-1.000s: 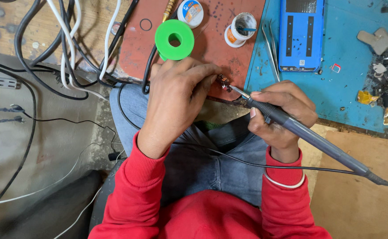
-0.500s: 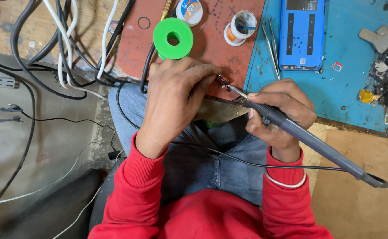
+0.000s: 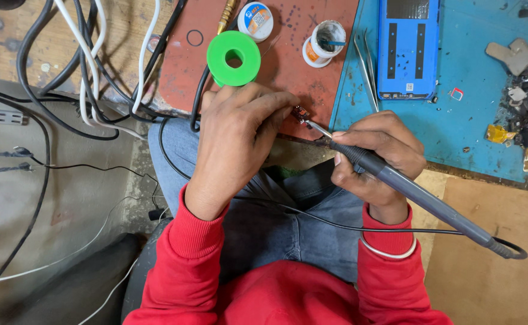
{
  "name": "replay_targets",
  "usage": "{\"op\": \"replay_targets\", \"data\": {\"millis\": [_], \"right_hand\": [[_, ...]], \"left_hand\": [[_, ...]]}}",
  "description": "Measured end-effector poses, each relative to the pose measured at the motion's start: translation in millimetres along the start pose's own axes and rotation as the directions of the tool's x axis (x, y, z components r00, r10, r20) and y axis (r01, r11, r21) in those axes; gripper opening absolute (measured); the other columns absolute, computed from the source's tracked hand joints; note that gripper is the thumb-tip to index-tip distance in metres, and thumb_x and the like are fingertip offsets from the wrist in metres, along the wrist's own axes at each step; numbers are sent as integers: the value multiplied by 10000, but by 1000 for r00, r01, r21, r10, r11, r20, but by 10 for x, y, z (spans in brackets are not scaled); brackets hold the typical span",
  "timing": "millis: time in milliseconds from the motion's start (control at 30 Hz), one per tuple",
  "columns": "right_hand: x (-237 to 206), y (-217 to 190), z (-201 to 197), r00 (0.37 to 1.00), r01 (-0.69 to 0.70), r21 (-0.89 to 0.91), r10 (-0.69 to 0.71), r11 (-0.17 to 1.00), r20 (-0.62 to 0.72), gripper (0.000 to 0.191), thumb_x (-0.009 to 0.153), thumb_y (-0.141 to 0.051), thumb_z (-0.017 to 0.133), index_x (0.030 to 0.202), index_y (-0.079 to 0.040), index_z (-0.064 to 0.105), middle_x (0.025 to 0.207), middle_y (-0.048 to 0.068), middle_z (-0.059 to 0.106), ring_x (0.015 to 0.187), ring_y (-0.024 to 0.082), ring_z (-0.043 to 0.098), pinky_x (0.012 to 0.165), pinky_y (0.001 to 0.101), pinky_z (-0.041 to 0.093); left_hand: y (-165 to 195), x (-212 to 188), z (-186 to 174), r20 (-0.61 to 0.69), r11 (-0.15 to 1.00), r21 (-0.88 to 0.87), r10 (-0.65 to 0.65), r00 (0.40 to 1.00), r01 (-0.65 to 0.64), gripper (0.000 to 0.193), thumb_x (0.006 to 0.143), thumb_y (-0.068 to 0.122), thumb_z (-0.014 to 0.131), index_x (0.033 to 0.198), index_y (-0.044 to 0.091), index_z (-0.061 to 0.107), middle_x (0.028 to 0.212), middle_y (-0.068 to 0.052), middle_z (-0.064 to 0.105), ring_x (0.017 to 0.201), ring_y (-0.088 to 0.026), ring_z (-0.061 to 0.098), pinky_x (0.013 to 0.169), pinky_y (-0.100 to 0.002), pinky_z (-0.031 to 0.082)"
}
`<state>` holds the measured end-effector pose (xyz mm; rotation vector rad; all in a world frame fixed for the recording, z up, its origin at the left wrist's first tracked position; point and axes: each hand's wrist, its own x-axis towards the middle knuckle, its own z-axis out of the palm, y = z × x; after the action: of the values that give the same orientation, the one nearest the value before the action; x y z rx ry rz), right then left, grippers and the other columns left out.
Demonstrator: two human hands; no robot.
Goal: The person sits at a repair bench soldering a small circuit board. They hold the board with one hand and a soldering iron in the other, feed solder from a green spool, apply flux from small tins, and reposition and turn the board repeatedly while working on its connections.
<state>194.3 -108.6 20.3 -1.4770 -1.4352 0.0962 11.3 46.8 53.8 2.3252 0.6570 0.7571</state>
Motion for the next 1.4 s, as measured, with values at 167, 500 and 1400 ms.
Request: {"op": "replay_targets", "data": {"millis": [167, 500, 1400], "right_hand": [[3, 0, -1, 1000, 0, 19, 0, 1000, -1, 241, 790, -19, 790, 1025, -16, 735, 932, 93, 657, 790, 188, 634, 693, 292, 508], [14, -4, -8, 1000, 2, 16, -2, 1000, 9, 229, 814, -36, 796, 1033, -23, 733, 932, 89, 657, 805, 195, 639, 712, 298, 513], [-16, 22, -3, 1000, 7, -3, -7, 1000, 0, 240, 803, -42, 798, 1030, -37, 723, 946, 78, 661, 813, 201, 643, 723, 303, 519]], "left_hand": [[4, -1, 7, -3, 1000, 4, 1, 1000, -1, 188, 983, 130, 677, 1143, 180, 763, 1014, 14, 692, 985, -243, 611, 814, -403, 364], [-7, -5, 25, -8, 1000, 6, 6, 1000, -6, 183, 984, 128, 683, 1143, 174, 759, 1038, 22, 700, 988, -241, 612, 816, -405, 364], [-13, -7, 18, -17, 1000, 7, 19, 1000, -19, 173, 985, 122, 699, 1141, 168, 756, 1067, 39, 705, 1011, -232, 618, 843, -401, 380]]}}
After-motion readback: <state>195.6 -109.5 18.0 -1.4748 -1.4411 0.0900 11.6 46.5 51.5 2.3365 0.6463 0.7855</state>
